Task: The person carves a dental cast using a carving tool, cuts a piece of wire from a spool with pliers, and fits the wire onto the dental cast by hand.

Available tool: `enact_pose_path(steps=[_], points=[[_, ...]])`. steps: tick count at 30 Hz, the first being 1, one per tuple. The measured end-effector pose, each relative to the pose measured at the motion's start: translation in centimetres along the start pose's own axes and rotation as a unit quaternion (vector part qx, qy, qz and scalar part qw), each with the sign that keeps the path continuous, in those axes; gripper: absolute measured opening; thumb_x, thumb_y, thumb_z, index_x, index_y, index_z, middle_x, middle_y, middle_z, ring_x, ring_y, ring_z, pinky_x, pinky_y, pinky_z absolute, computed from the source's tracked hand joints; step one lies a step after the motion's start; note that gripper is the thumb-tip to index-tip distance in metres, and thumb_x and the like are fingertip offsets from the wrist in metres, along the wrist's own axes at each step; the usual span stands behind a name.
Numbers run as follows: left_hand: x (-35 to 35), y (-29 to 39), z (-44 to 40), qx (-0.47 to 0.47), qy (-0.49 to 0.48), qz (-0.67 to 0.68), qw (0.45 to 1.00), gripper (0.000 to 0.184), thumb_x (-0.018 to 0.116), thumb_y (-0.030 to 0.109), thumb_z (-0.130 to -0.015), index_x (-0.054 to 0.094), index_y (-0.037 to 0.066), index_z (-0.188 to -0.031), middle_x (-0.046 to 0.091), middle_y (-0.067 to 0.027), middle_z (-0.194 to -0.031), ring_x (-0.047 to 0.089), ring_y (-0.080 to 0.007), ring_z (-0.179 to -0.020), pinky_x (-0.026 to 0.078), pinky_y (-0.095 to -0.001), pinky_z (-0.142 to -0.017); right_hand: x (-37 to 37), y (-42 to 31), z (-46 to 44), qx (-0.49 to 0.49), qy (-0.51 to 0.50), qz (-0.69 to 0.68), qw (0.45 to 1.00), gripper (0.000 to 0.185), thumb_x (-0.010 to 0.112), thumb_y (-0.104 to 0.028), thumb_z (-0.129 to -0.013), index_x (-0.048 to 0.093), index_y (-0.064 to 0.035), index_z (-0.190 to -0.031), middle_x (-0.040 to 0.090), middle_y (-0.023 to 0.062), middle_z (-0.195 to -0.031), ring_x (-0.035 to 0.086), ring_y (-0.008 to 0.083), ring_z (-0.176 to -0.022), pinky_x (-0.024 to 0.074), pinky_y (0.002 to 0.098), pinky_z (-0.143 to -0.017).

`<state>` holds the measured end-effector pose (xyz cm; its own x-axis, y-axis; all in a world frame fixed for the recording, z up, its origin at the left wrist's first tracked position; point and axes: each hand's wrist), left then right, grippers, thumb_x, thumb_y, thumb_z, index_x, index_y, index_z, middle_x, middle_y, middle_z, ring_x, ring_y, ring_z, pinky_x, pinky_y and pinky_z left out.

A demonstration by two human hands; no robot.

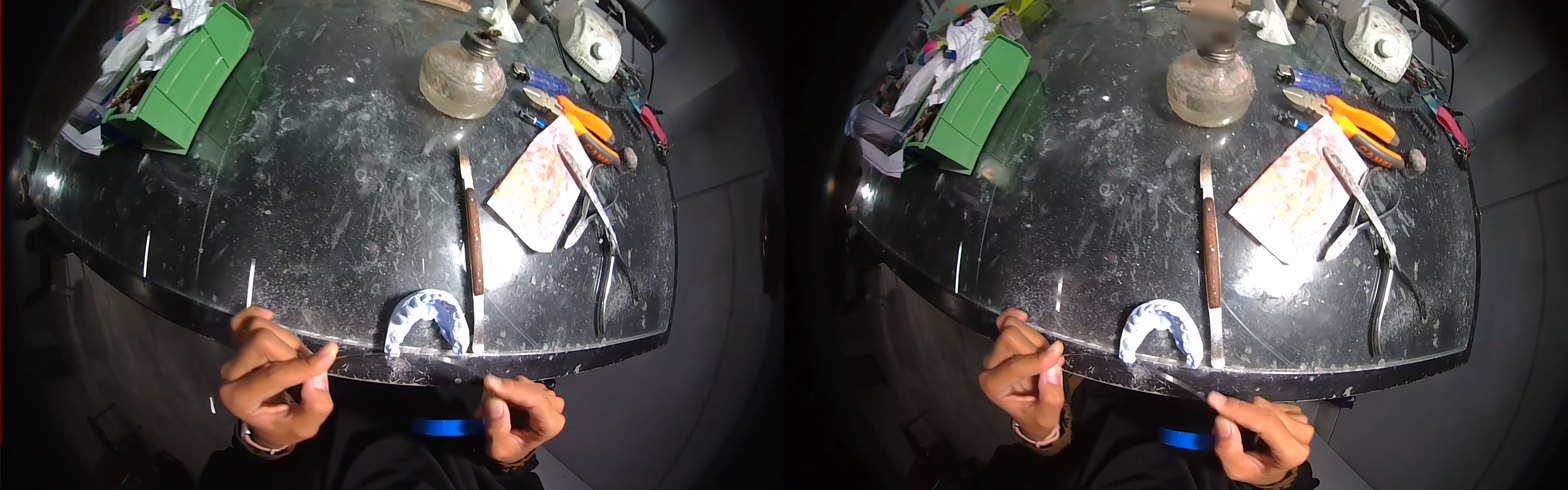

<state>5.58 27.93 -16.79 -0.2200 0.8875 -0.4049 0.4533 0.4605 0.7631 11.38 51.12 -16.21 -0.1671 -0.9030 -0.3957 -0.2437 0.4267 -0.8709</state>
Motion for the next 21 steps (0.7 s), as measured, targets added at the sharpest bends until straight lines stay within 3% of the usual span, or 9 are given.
enact_pose_path(steps=[1, 4, 6, 8, 13, 17, 21], points=[[-0.6, -0.2, -0.3, 0.011, -0.012, -0.018, 1.0, 0.025, 0.065, -0.001, -0.057, 0.073, 0.008, -0.079, 0.047, 0.0051, -0.055, 0.05, -0.0091, -0.056, 0.037, -0.033, -0.08, 0.0, -0.4, -0.9, -0.048, -0.014, -0.005, 0.999, 0.012, 0.06, -0.003, -0.078, 0.061, 0.0039, -0.089, 0.058, 0.0055, -0.051, 0.057, 0.0132, -0.042, 0.042, 0.0205, -0.043], [-1.2, 0.2, -1.9, 0.023, -0.07, 0.0, 0.997, 0.024, 0.065, 0.0, -0.058, 0.073, 0.009, -0.079, 0.049, 0.0058, -0.056, 0.05, -0.0085, -0.056, 0.037, -0.0317, -0.079, -1.0, -0.4, -1.0, -0.039, -0.063, -0.044, 0.996, 0.012, 0.061, -0.005, -0.078, 0.061, 0.0028, -0.086, 0.06, 0.0056, -0.051, 0.061, 0.0148, -0.045, 0.0454, 0.0218, -0.045], [-1.3, 0.7, -2.9, 0.072, -0.078, -0.011, 0.994, 0.024, 0.066, 0.002, -0.059, 0.073, 0.01, -0.081, 0.051, 0.006, -0.057, 0.051, -0.0087, -0.056, 0.036, -0.0324, -0.081, -2.2, -1.2, -2.3, -0.118, -0.092, 0.074, 0.986, 0.013, 0.059, -0.002, -0.079, 0.059, 0.0051, -0.09, 0.062, 0.0091, -0.056, 0.063, 0.0157, -0.048, 0.0481, 0.0227, -0.047], [-1.3, 1.5, -4.0, 0.138, -0.072, -0.049, 0.987, 0.019, 0.066, 0.003, -0.061, 0.071, 0.008, -0.079, 0.054, 0.0045, -0.057, 0.052, -0.0099, -0.055, 0.036, -0.0349, -0.082, -1.4, -1.7, -1.4, -0.01, -0.018, 0.022, 1.0, 0.018, 0.057, 0.001, -0.079, 0.057, 0.0062, -0.096, 0.062, 0.01, -0.058, 0.061, 0.014, -0.047, 0.0465, 0.0213, -0.047], [0.0, 3.1, -5.3, 0.092, -0.072, -0.107, 0.987, 0.02, 0.069, 0.003, -0.061, 0.072, 0.011, -0.079, 0.056, 0.0033, -0.059, 0.056, -0.0105, -0.06, 0.035, -0.0336, -0.088, -1.2, -0.5, -1.2, -0.062, 0.065, 0.037, 0.995, 0.024, 0.054, 0.002, -0.082, 0.056, 0.0072, -0.105, 0.054, 0.0059, -0.052, 0.051, 0.0087, -0.04, 0.0389, 0.0181, -0.041], [0.7, 2.9, -4.4, 0.077, -0.098, -0.066, 0.99, 0.019, 0.072, 0.006, -0.06, 0.072, 0.013, -0.078, 0.062, 0.0058, -0.067, 0.06, -0.0094, -0.065, 0.033, -0.0339, -0.089, -0.1, -0.7, -0.9, 0.007, 0.18, 0.052, 0.982, 0.021, 0.055, 0.0, -0.084, 0.056, 0.0051, -0.104, 0.052, 0.0037, -0.054, 0.045, 0.0056, -0.041, 0.0315, 0.0173, -0.039], [1.7, 4.3, -3.0, 0.039, -0.107, -0.032, 0.993, 0.015, 0.074, 0.009, -0.062, 0.072, 0.012, -0.076, 0.064, 0.0058, -0.072, 0.06, -0.0091, -0.067, 0.028, -0.0349, -0.092, 0.7, -1.5, -1.7, 0.082, 0.22, 0.04, 0.971, 0.016, 0.055, -0.002, -0.087, 0.054, 0.0029, -0.102, 0.051, 0.003, -0.058, 0.044, 0.0051, -0.043, 0.0333, 0.0169, -0.042]])
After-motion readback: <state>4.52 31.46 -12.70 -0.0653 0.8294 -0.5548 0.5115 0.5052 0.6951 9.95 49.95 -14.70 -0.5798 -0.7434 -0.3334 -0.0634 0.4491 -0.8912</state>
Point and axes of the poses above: each hand's wrist, its own z-axis away from the middle knuckle, its own x-axis out of the palm, y = z × x
